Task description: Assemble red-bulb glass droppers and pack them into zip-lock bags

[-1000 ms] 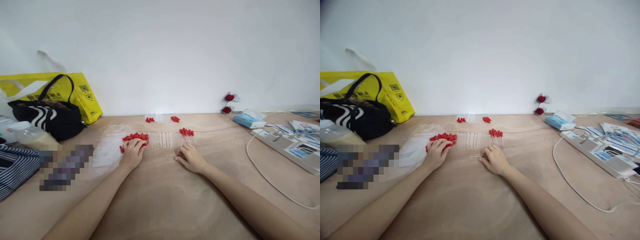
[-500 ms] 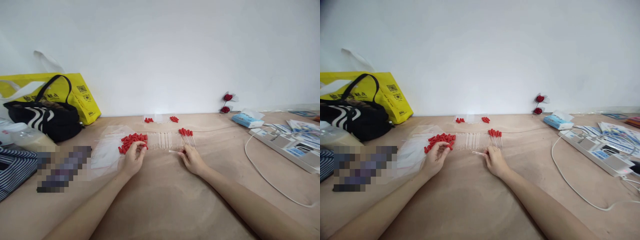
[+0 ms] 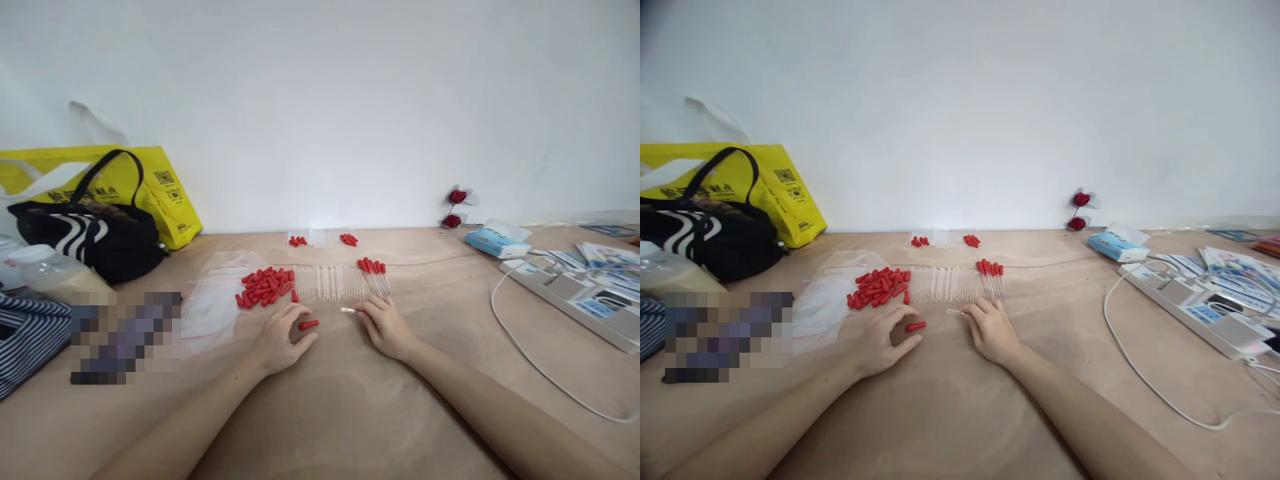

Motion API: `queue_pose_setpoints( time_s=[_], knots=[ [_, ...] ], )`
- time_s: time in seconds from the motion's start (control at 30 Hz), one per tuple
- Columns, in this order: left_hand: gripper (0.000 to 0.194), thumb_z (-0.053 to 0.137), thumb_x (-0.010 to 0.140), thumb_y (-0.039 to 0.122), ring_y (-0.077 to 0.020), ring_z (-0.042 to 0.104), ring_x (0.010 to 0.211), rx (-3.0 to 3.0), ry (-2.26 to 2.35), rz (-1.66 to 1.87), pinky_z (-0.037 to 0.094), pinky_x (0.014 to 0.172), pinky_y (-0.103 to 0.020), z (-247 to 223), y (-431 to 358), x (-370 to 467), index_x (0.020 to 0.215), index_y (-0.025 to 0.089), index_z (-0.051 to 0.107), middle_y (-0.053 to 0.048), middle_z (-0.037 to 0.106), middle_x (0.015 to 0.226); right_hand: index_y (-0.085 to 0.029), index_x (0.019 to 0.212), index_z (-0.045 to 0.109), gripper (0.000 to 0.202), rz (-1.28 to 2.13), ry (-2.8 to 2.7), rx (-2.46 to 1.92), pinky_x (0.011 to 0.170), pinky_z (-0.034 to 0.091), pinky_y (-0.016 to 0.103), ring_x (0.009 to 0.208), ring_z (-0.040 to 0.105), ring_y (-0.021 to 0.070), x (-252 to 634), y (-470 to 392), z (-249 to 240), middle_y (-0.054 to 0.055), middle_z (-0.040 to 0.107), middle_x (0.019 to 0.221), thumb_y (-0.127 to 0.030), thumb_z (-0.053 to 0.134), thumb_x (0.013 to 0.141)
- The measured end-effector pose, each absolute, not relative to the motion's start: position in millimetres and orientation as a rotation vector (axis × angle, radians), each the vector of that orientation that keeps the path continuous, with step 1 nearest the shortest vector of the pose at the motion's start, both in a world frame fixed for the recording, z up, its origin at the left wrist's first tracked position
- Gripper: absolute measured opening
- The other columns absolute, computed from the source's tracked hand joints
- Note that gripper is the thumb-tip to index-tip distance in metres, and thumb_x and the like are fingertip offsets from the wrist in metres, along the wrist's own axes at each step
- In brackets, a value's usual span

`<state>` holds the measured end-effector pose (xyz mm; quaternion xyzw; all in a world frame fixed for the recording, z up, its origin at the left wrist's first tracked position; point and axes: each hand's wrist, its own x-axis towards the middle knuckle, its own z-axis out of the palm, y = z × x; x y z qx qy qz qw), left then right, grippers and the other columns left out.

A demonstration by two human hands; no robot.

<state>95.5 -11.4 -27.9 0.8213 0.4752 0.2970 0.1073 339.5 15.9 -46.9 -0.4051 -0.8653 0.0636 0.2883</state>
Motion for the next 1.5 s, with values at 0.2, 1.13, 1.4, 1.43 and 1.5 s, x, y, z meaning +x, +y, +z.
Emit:
queue_pose_setpoints(
  time_s=[0.2, 1.13, 1.4, 1.43, 1.5],
  knots=[
    [0.017, 0.046, 0.082, 0.026, -0.0167, 0.054, 0.083, 2.486, 1.435, 0.921, 0.043, 0.077, -0.032, -33, -8, 106, 0.081, 0.020, 0.062, -0.004, 0.060, 0.085, -0.019, 0.089, 0.057, 0.018, 0.206, -2.276, -1.055, 0.069, 0.029, 0.029, 0.077, 0.053, 0.0140, 332, 12, -44, 0.003, 0.061, 0.083, -0.020, 0.039, 0.087],
    [0.019, 0.041, 0.085, 0.026, -0.0148, 0.057, 0.073, 2.441, 1.459, 0.936, 0.034, 0.076, -0.034, -29, -20, 124, 0.083, 0.021, 0.059, 0.001, 0.065, 0.076, -0.018, 0.090, 0.059, 0.018, 0.160, -2.279, -0.796, 0.068, 0.023, 0.030, 0.060, 0.046, 0.0106, 316, -3, -44, 0.000, 0.062, 0.072, -0.019, 0.041, 0.085],
    [0.015, 0.043, 0.084, 0.021, -0.0123, 0.054, 0.066, 2.631, 1.291, 1.009, 0.028, 0.082, -0.035, -30, -24, 127, 0.077, 0.020, 0.057, 0.003, 0.062, 0.067, -0.018, 0.084, 0.057, 0.019, 0.070, -2.322, -0.750, 0.065, 0.020, 0.030, 0.059, 0.045, 0.0108, 318, 1, -43, 0.000, 0.061, 0.070, -0.016, 0.039, 0.084],
    [0.015, 0.043, 0.084, 0.021, -0.0122, 0.054, 0.066, 2.638, 1.283, 1.009, 0.028, 0.082, -0.035, -30, -24, 127, 0.078, 0.020, 0.057, 0.003, 0.062, 0.067, -0.018, 0.084, 0.057, 0.019, 0.068, -2.328, -0.745, 0.065, 0.020, 0.030, 0.059, 0.045, 0.0109, 317, 1, -43, 0.000, 0.061, 0.070, -0.016, 0.038, 0.084],
    [0.014, 0.043, 0.084, 0.020, -0.0121, 0.054, 0.066, 2.647, 1.276, 1.004, 0.027, 0.083, -0.035, -29, -24, 127, 0.078, 0.020, 0.057, 0.003, 0.062, 0.067, -0.017, 0.083, 0.057, 0.019, 0.067, -2.342, -0.739, 0.065, 0.020, 0.030, 0.060, 0.046, 0.0112, 317, 1, -43, 0.001, 0.062, 0.070, -0.016, 0.038, 0.084]
  ],
)
